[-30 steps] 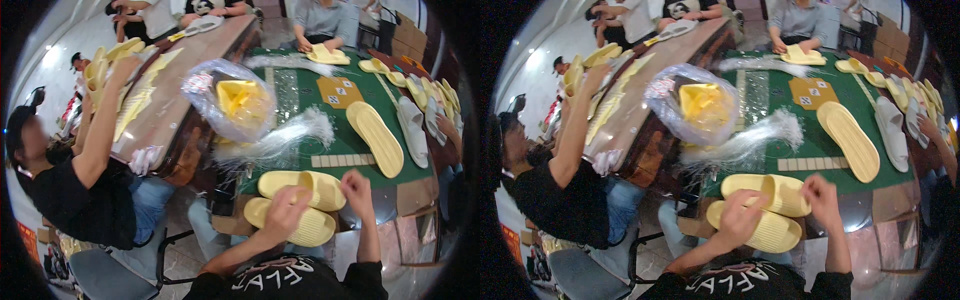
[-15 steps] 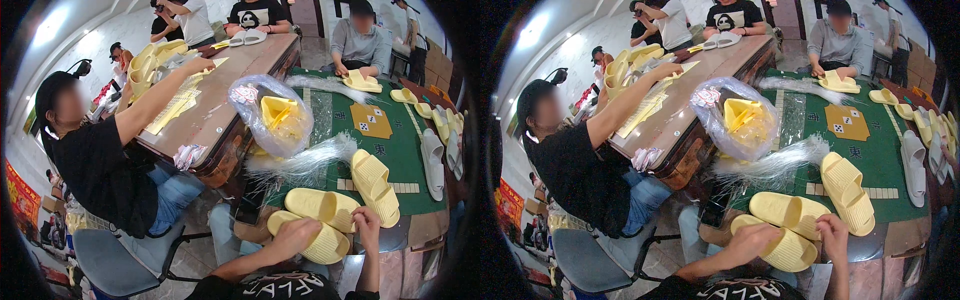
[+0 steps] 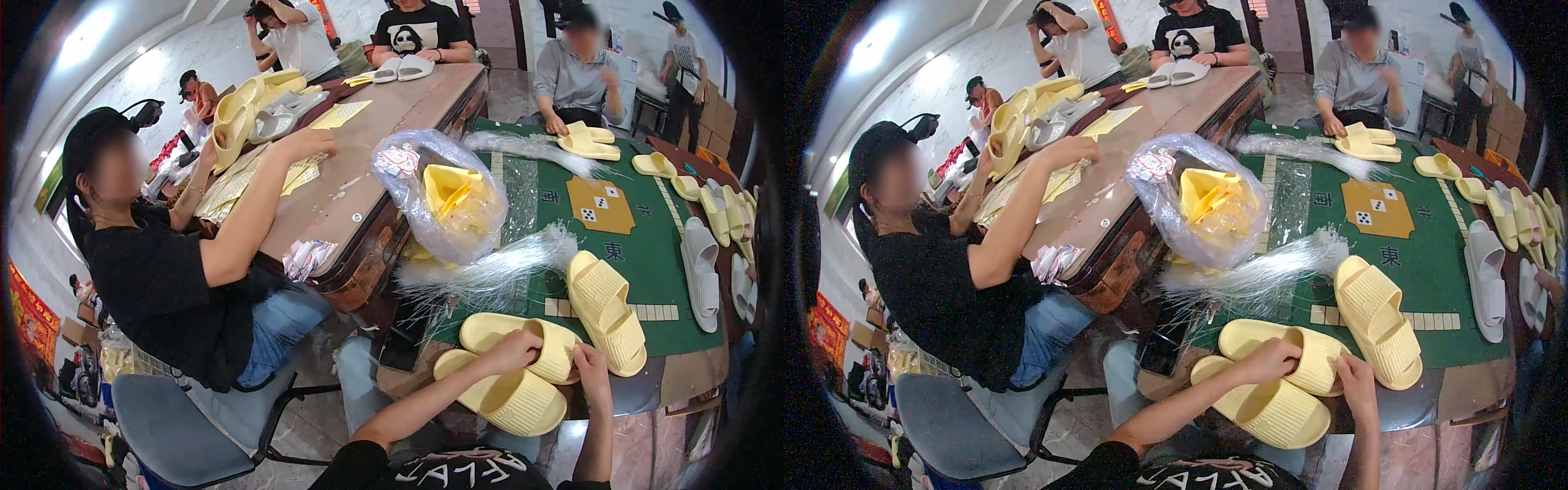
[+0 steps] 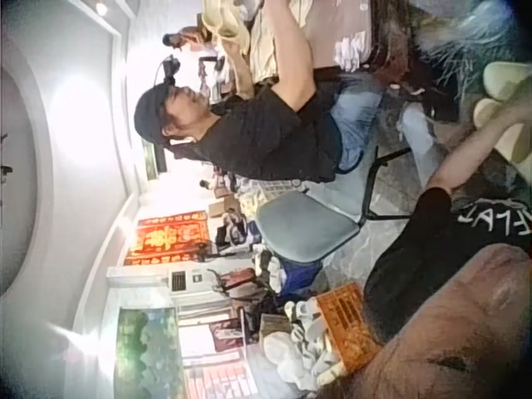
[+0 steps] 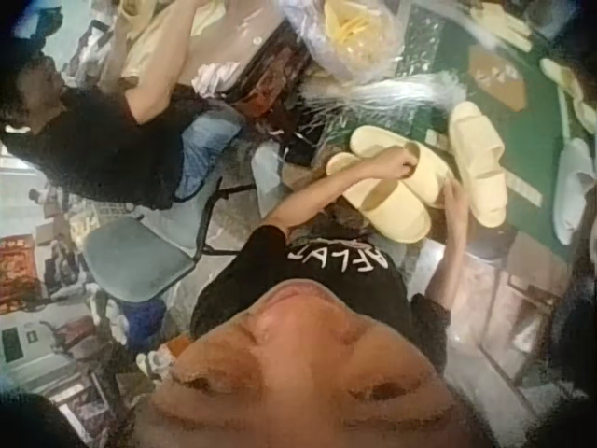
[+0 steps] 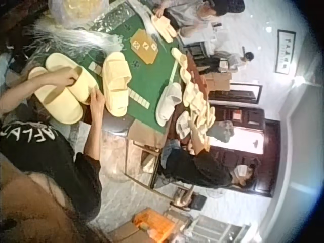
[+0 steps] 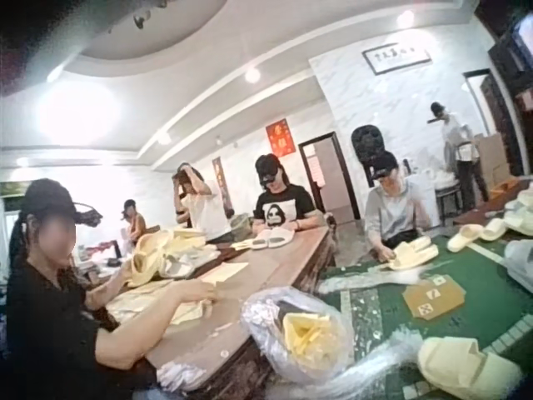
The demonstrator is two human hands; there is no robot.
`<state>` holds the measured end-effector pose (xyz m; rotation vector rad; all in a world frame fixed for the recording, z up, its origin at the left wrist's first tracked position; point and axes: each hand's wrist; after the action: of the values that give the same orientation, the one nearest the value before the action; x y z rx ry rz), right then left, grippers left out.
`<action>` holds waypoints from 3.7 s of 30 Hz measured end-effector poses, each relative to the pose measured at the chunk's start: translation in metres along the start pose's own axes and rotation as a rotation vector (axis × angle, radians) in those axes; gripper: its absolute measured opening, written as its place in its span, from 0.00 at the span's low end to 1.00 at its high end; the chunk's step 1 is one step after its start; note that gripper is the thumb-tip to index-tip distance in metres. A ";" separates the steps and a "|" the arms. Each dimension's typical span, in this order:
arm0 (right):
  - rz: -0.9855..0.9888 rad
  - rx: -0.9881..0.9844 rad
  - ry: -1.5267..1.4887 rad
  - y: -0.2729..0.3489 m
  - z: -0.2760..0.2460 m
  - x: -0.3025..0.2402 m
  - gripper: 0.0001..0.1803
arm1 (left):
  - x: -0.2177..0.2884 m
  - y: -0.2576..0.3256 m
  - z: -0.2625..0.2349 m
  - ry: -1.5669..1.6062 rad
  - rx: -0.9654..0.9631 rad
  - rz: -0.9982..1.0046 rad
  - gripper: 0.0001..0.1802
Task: The person attaches pairs of slippers together by threading plastic fasteners through them by hand.
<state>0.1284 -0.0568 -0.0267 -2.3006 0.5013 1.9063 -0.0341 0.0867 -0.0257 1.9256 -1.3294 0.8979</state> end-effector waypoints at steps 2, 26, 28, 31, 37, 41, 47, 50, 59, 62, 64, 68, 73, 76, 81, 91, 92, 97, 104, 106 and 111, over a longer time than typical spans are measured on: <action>0.078 -0.101 -0.099 -0.001 -0.003 -0.003 0.11 | -0.011 -0.013 0.012 0.036 0.024 0.041 0.10; 0.097 -0.091 -0.083 0.010 -0.039 -0.023 0.10 | -0.002 0.011 -0.003 -0.247 0.173 0.177 0.06; 0.067 -0.083 -0.307 0.017 -0.040 -0.034 0.08 | 0.006 0.032 -0.015 -0.340 0.224 0.189 0.07; 0.000 -0.089 -0.464 0.021 -0.043 -0.036 0.07 | 0.014 0.061 -0.033 -0.574 0.318 0.036 0.09; -0.131 -0.223 -0.740 0.025 -0.048 -0.012 0.10 | 0.006 0.097 -0.055 -0.802 0.474 -0.116 0.06; -0.139 -0.344 -0.669 0.030 -0.048 -0.003 0.10 | 0.005 0.117 -0.052 -0.920 0.619 -0.209 0.07; 0.078 -0.456 -0.390 0.045 -0.036 -0.015 0.09 | 0.012 0.134 -0.046 -0.404 0.575 -0.278 0.10; 0.139 -0.494 -0.205 0.049 -0.026 -0.016 0.10 | 0.007 0.139 -0.040 0.518 0.320 -0.226 0.11; 0.209 -0.439 -0.039 0.049 -0.004 -0.015 0.10 | -0.006 0.107 0.018 0.911 0.029 -0.205 0.09; 0.204 -0.429 -0.057 0.051 -0.003 -0.012 0.10 | -0.003 0.093 0.034 0.841 0.023 -0.149 0.09; 0.207 -0.387 -0.137 0.053 0.001 -0.014 0.08 | 0.001 0.085 0.037 0.709 0.081 -0.100 0.10; 0.236 -0.408 -0.216 0.055 0.002 -0.012 0.10 | -0.002 0.079 0.041 0.961 0.135 -0.113 0.11; 0.288 -0.414 -0.269 0.059 0.008 -0.010 0.08 | -0.009 0.068 0.057 0.600 0.108 -0.091 0.10; 0.315 -0.473 -0.236 0.054 0.005 -0.015 0.06 | -0.011 0.065 0.057 0.675 0.158 -0.064 0.11; 0.318 -0.524 -0.175 0.045 0.007 -0.019 0.07 | -0.003 0.072 0.044 0.632 0.095 -0.057 0.12; -0.193 0.048 0.533 0.055 0.010 -0.054 0.03 | 0.057 0.087 -0.002 -0.280 0.493 -0.051 0.08; -0.202 0.063 0.524 0.055 0.010 -0.056 0.04 | 0.063 0.083 -0.002 -0.285 0.564 0.076 0.08; -0.333 -0.050 0.470 0.044 0.018 -0.072 0.04 | 0.074 0.040 0.003 -0.065 0.486 0.371 0.13; -0.356 -0.116 0.488 0.045 0.012 -0.071 0.03 | 0.061 0.004 0.010 0.298 -0.046 0.192 0.09; -0.227 -0.119 0.349 0.048 0.010 -0.070 0.05 | 0.055 0.003 0.013 0.239 -0.002 0.196 0.08; -0.262 -0.052 0.418 0.049 0.013 -0.062 0.06 | 0.054 0.002 0.023 0.297 0.264 0.180 0.06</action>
<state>0.0904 -0.0880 0.0364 -2.6520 0.1715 1.3424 -0.0179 0.0395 0.0053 1.7895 -1.2677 1.4506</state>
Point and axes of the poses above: each hand's wrist, its own y-axis away from the middle knuckle, its own z-axis out of the palm, x = y × z, and after that the axes turned 11 degrees about -x, right-handed
